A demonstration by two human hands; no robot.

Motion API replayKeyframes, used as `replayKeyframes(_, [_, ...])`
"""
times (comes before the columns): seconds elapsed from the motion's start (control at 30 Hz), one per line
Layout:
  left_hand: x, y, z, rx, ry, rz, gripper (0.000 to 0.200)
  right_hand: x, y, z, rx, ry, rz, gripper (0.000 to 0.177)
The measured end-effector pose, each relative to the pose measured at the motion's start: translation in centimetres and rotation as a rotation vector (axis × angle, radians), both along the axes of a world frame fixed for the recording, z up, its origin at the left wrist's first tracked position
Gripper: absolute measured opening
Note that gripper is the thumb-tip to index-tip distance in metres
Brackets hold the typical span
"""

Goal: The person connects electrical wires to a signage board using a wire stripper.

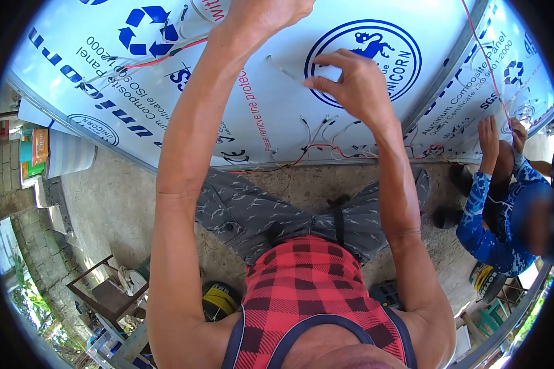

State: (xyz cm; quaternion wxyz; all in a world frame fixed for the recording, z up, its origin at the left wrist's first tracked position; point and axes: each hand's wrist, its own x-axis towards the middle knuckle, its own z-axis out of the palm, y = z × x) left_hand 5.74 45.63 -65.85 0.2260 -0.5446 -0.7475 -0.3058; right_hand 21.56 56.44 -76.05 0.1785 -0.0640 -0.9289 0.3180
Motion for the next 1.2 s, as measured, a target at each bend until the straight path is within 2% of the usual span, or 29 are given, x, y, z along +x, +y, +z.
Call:
replayKeyframes(0.07, [-0.2, 0.3, 0.6, -0.101, -0.194, 0.01, 0.013, 0.6, -0.3, -1.9, 0.153, 0.022, 0.035, 0.04])
replayKeyframes(0.1, [-0.4, 0.3, 0.6, -0.101, -0.196, 0.009, 0.013, 0.8, -0.5, -2.3, 0.136, 0.003, 0.035, 0.033])
replayKeyframes(0.13, [-0.7, 0.3, 0.6, -0.089, -0.203, -0.035, 0.015, 0.8, -0.4, -2.6, 0.134, 0.001, 0.034, 0.033])
replayKeyframes(0.2, [-0.8, 0.3, 0.8, -0.079, -0.214, -0.078, 0.018, 1.0, -0.4, -2.8, -0.018, -0.172, 0.011, 0.03])
replayKeyframes(0.27, [-0.6, 0.4, 1.8, -0.189, -0.335, -0.034, 0.018, 0.9, -0.6, -2.9, 0.009, -0.172, 0.004, 0.027])
replayKeyframes(0.33, [-0.1, 0.1, 2.5, -0.208, -0.355, -0.038, 0.018, 0.9, -0.8, -3.2, 0.04, -0.171, -0.005, 0.025])
replayKeyframes(0.43, [-0.7, 0.3, 2.1, -0.204, -0.365, -0.051, 0.016, 0.6, -0.9, -4.1, 0.08, -0.111, 0.01, 0.013])
replayKeyframes(0.57, [-1.1, 0.3, 2.1, -0.19, -0.373, -0.082, 0.016, 0.5, 0.1, -2.7, 0.098, -0.047, -0.042, 0.013])
replayKeyframes(0.63, [-1.3, 0.5, 2.3, -0.213, -0.379, -0.083, 0.016, -0.2, 1.3, -1.0, 0.091, 0.119, -0.009, 0.013])
replayKeyframes(0.67, [-1.3, 0.6, 2.3, -0.241, -0.389, -0.077, 0.017, -0.7, 1.8, -0.1, -0.002, 0.139, 0.01, 0.012])
replayKeyframes(0.73, [-0.9, 0.7, 3.1, -0.274, -0.388, -0.065, 0.017, -1.9, 2.8, 1.7, 0.004, 0.216, 0.053, 0.012])
replayKeyframes(0.77, [-0.7, 0.7, 3.3, -0.31, -0.391, -0.049, 0.017, -2.3, 3.2, 3.1, -0.02, 0.148, 0.039, 0.014])
replayKeyframes(0.8, [-0.7, 0.8, 3.4, -0.309, -0.391, -0.05, 0.017, -3.0, 3.5, 3.6, -0.137, 0.225, 0.079, 0.016])
replayKeyframes(0.87, [-0.8, 1.0, 3.5, -0.33, -0.398, -0.045, 0.017, -3.9, 3.8, 4.8, -0.157, 0.168, -0.009, 0.017])
replayKeyframes(0.97, [0.0, 0.1, 4.5, -0.322, -0.421, -0.088, 0.017, -5.3, 3.5, 4.6, -0.281, 0.27, -0.042, 0.02])
replayKeyframes(1.07, [-0.5, 0.5, 4.2, -0.358, -0.467, -0.028, 0.016, -5.7, 2.6, 4.2, -0.382, 0.249, -0.109, 0.022])
replayKeyframes(1.2, [0.2, 0.5, 5.0, -0.361, -0.485, -0.011, 0.014, -5.9, 1.9, 4.2, -0.438, 0.313, -0.135, 0.016])
